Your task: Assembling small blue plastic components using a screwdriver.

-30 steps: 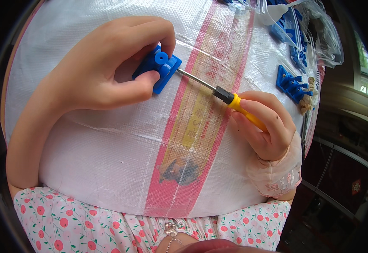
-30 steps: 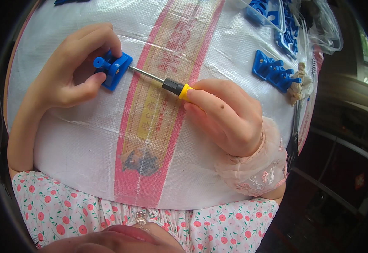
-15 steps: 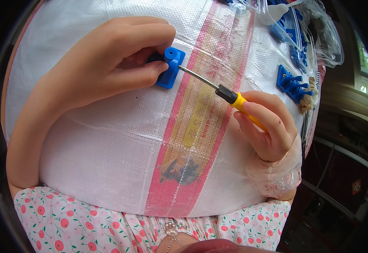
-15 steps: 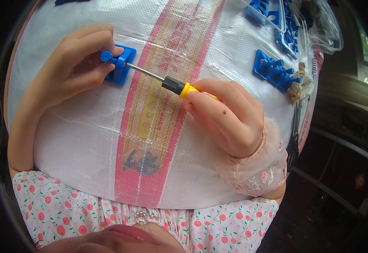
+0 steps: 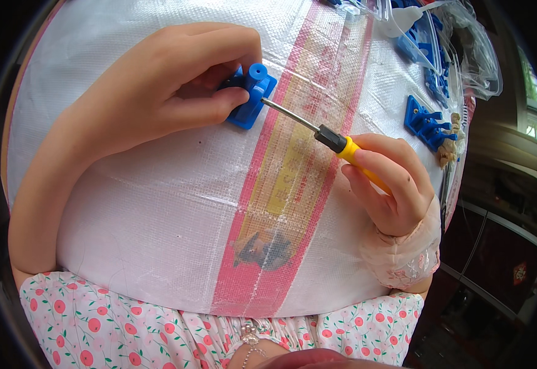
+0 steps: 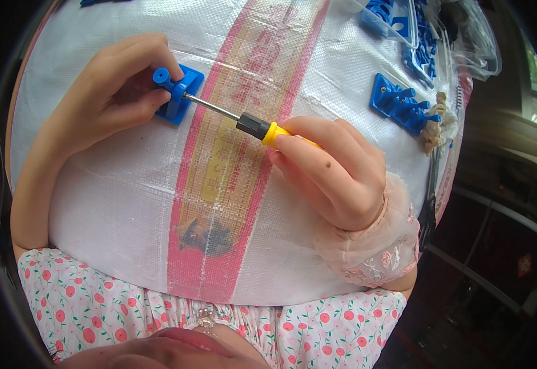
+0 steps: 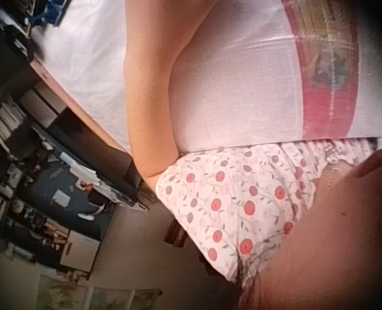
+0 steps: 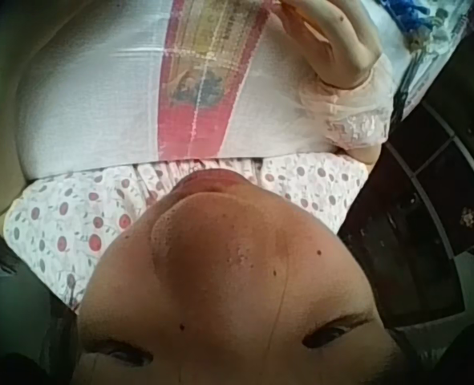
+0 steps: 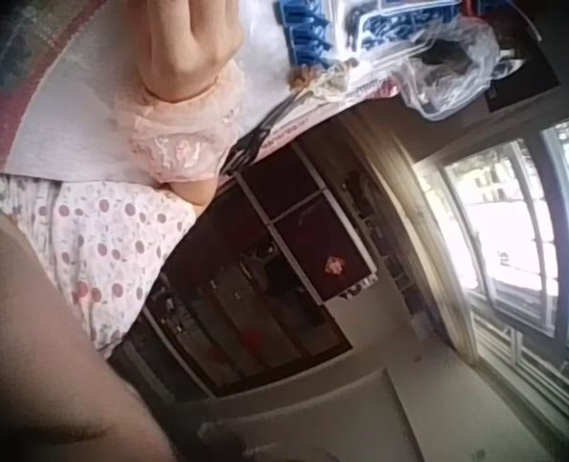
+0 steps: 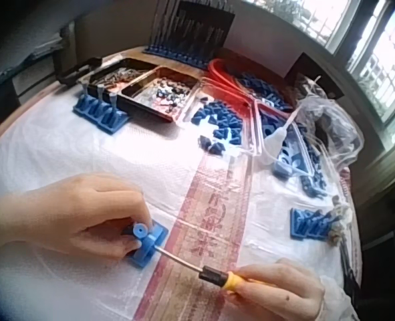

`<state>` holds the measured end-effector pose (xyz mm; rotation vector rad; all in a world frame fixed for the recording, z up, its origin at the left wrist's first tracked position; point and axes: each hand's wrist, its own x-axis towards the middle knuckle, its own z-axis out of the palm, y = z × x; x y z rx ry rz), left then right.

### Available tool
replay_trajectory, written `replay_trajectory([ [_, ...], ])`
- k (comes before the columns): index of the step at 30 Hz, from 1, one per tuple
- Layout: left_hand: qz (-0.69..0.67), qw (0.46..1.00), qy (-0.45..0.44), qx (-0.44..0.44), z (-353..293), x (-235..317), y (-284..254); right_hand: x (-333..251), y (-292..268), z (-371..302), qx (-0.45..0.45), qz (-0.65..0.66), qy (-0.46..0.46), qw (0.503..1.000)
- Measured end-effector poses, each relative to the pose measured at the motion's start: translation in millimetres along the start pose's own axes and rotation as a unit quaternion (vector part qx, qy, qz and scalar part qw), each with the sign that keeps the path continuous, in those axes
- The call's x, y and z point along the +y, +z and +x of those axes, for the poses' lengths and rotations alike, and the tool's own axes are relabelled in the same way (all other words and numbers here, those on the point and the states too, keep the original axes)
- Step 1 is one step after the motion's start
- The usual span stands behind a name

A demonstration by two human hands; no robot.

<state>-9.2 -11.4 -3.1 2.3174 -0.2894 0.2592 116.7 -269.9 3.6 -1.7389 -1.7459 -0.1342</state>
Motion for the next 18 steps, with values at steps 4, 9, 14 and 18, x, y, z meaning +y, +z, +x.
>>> replay_trajectory([
  [4, -0.030, 1.000, -0.001, 0.000, 0.4, -0.8, 0.3, 0.4, 0.2, -0.4, 0.002, -0.002, -0.003, 1.000],
  [9, -0.006, 1.000, -0.008, -0.021, 0.3, -0.8, -2.3, 0.6, -0.2, -0.5, -0.001, -0.002, -0.008, 1.000],
  [14, -0.008, 0.999, -0.014, -0.031, -0.3, -0.9, -4.0, 1.0, 0.2, -0.6, -0.002, -0.002, -0.011, 1.000],
  [18, -0.007, 0.999, -0.009, -0.031, -0.4, -1.4, -3.4, 2.4, 1.0, -1.0, 0.000, 0.003, -0.013, 1.000],
])
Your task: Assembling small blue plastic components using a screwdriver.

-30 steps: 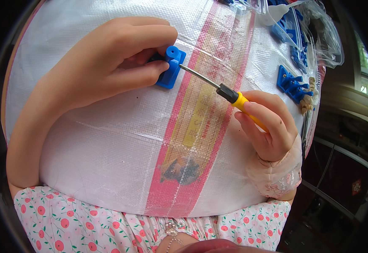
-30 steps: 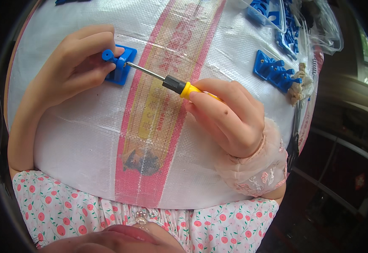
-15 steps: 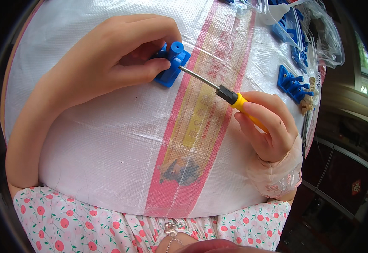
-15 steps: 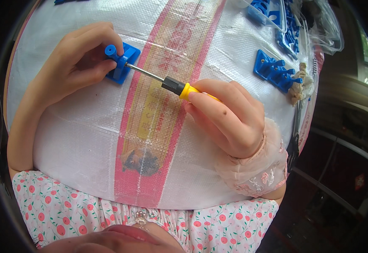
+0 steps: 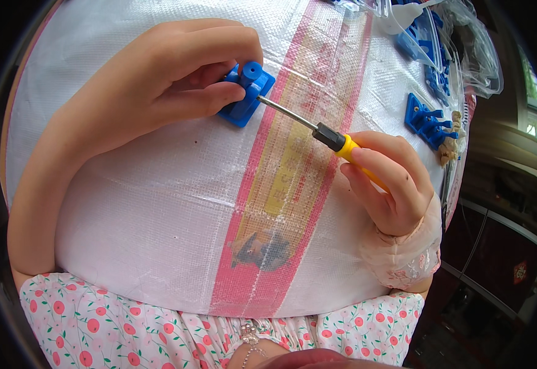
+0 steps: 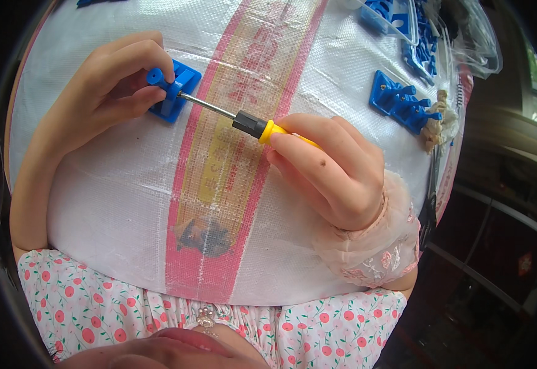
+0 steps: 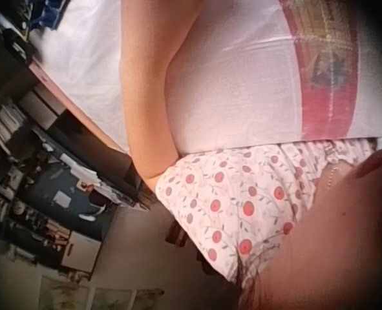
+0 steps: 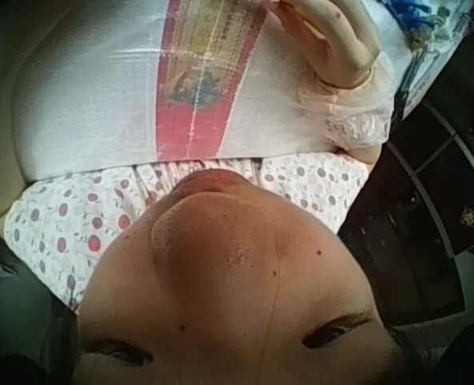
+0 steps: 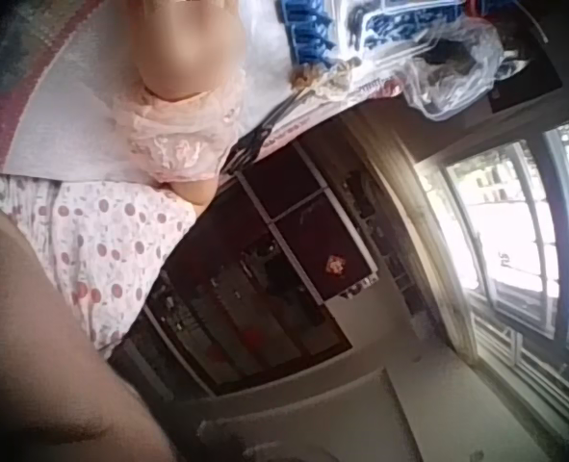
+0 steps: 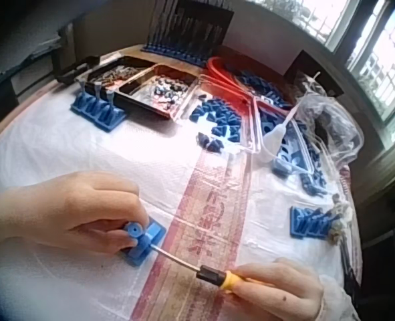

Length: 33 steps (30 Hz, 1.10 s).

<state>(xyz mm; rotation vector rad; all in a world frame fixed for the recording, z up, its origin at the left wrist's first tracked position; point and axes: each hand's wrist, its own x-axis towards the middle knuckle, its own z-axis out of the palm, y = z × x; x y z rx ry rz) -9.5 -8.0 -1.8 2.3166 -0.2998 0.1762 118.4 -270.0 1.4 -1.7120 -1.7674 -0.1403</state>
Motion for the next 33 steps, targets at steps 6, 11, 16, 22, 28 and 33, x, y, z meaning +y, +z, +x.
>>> replay_trajectory([
  [6, 0.003, 1.000, -0.002, 0.002, 0.2, 1.3, 0.9, 0.8, 0.4, -0.4, -0.002, -0.003, 0.000, 1.000],
  [11, -0.004, 1.000, -0.010, -0.011, 0.7, 1.2, -1.4, 0.5, -0.1, 0.3, -0.004, -0.005, -0.002, 1.000],
  [16, -0.010, 1.000, -0.020, -0.008, 1.1, 2.2, -0.6, 0.1, -2.4, -0.8, -0.012, -0.015, -0.014, 1.000],
  [22, -0.013, 1.000, -0.023, -0.002, 0.2, 1.1, 0.9, -1.0, -3.5, 0.1, -0.017, -0.019, -0.018, 1.000],
  [28, -0.030, 0.999, -0.037, 0.001, -0.2, 2.2, 1.2, -1.8, -2.1, 0.8, -0.003, 0.022, 0.008, 1.000],
  [33, -0.016, 0.999, -0.034, 0.000, -0.4, 2.5, 1.6, -2.6, -3.5, 2.1, -0.013, 0.016, 0.014, 1.000],
])
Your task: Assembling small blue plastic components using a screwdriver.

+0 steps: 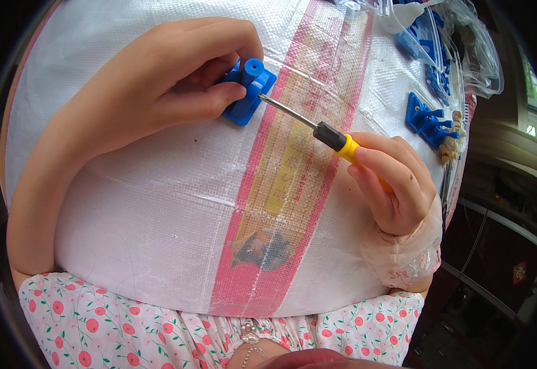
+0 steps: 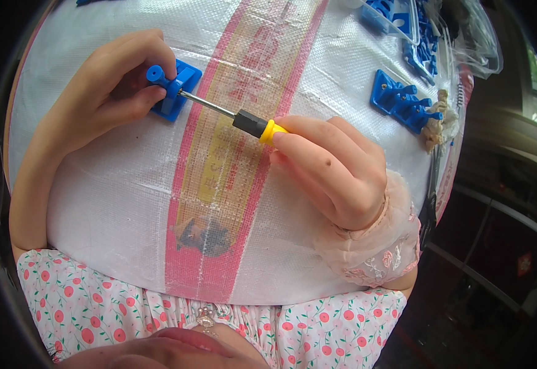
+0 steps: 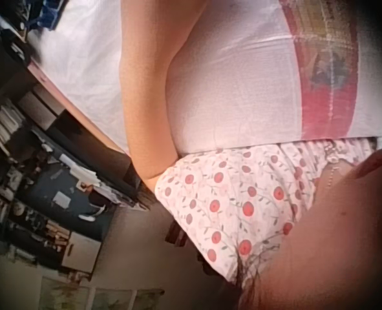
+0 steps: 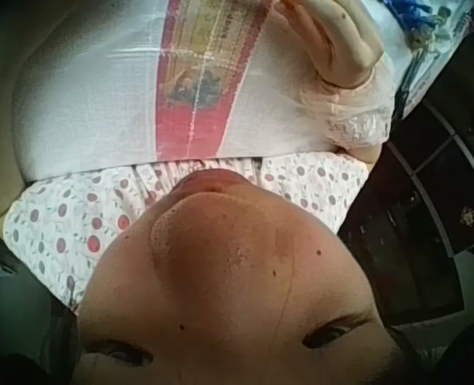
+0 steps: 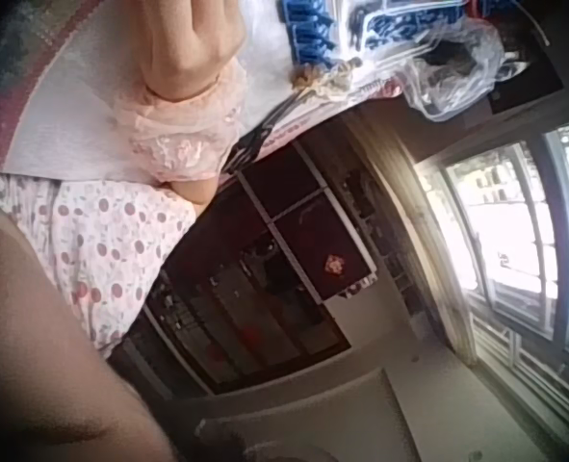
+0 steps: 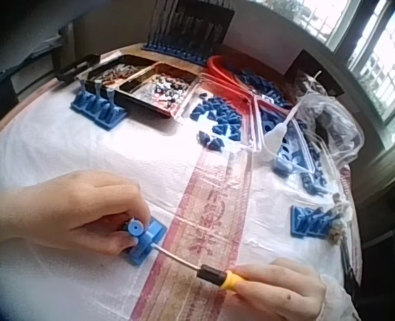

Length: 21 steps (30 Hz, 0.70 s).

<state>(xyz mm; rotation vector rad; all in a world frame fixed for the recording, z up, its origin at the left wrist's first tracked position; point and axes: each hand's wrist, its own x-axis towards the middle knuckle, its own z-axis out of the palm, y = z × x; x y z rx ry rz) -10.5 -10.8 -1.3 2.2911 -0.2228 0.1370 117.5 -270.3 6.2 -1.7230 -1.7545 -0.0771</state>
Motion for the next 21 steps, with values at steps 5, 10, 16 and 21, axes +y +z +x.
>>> replay_trajectory([
  [5, -0.001, 1.000, 0.006, 0.000, -1.7, -1.0, -0.1, -1.0, -1.5, 1.0, -0.013, 0.001, 0.010, 1.000],
  [10, 0.009, 1.000, 0.027, 0.009, -0.7, 0.3, 1.0, 0.0, 0.2, -1.0, 0.002, 0.009, 0.022, 1.000],
  [16, 0.008, 1.000, 0.026, 0.010, -2.3, -2.1, 1.5, 0.0, 4.4, -0.4, 0.008, 0.018, 0.023, 1.000],
  [21, 0.019, 0.999, 0.046, 0.014, -1.4, -3.1, 1.6, -1.4, 4.7, -1.1, 0.007, 0.021, 0.035, 0.999],
])
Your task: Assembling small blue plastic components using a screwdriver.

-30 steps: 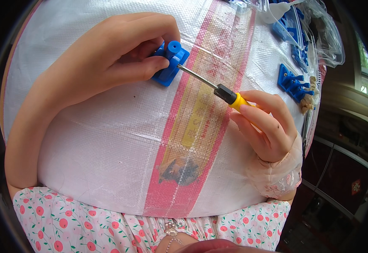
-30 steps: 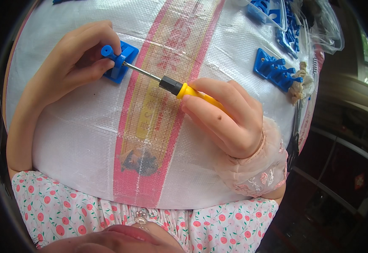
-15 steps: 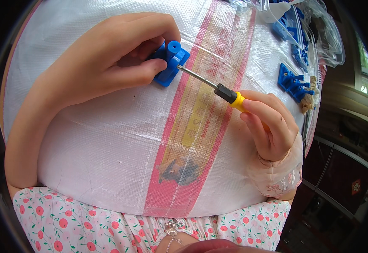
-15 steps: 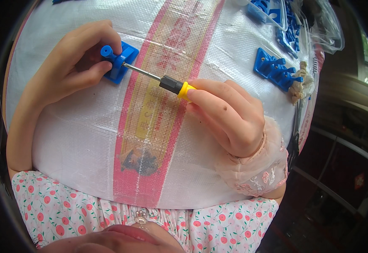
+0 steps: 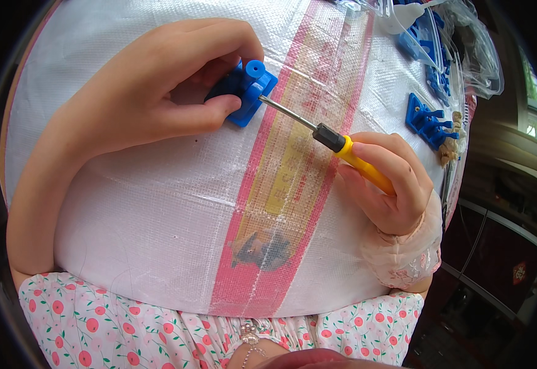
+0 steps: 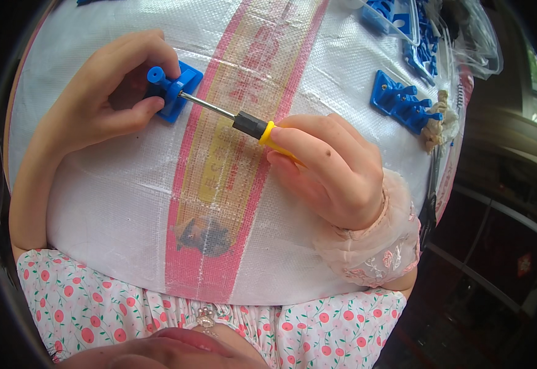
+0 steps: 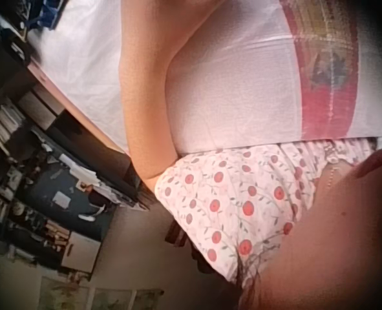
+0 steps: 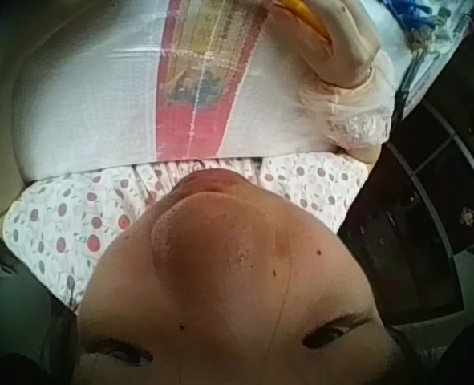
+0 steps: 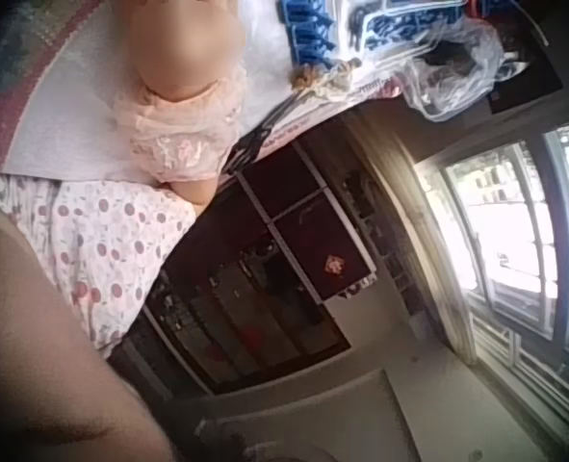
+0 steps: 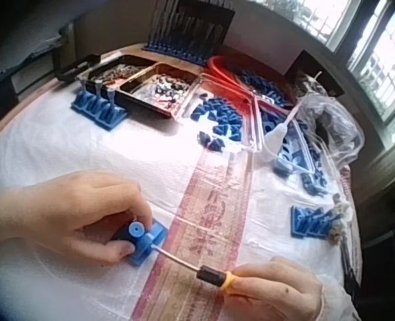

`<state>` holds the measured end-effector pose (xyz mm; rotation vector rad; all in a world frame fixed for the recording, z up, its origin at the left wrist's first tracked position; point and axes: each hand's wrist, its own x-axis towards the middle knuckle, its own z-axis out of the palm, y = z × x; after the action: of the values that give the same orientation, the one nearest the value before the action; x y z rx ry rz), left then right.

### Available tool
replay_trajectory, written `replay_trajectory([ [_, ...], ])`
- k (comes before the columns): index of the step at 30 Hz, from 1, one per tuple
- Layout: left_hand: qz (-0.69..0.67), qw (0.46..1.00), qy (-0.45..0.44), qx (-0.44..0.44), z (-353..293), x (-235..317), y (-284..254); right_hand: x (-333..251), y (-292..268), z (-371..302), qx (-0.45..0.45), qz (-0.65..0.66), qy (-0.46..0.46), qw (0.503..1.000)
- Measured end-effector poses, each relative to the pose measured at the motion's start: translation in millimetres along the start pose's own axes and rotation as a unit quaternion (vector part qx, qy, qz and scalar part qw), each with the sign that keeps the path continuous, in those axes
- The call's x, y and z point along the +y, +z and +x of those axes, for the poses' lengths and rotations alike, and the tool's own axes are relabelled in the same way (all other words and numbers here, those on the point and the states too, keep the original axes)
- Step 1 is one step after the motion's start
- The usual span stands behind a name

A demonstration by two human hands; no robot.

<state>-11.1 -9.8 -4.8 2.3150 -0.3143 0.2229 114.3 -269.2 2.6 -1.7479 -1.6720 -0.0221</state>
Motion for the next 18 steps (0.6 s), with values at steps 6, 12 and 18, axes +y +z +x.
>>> replay_trajectory([
  [6, 0.016, 1.000, 0.011, -0.005, 1.0, 0.6, -2.4, 0.2, 0.1, 0.0, 0.000, 0.001, 0.001, 1.000],
  [12, 0.023, 1.000, 0.010, -0.011, 1.2, 0.6, -1.8, 1.2, 2.6, -0.4, 0.002, 0.006, 0.005, 1.000],
  [18, 0.021, 1.000, 0.000, -0.018, 2.7, 3.9, -2.5, -0.7, 0.0, 0.8, -0.003, 0.004, 0.010, 1.000],
])
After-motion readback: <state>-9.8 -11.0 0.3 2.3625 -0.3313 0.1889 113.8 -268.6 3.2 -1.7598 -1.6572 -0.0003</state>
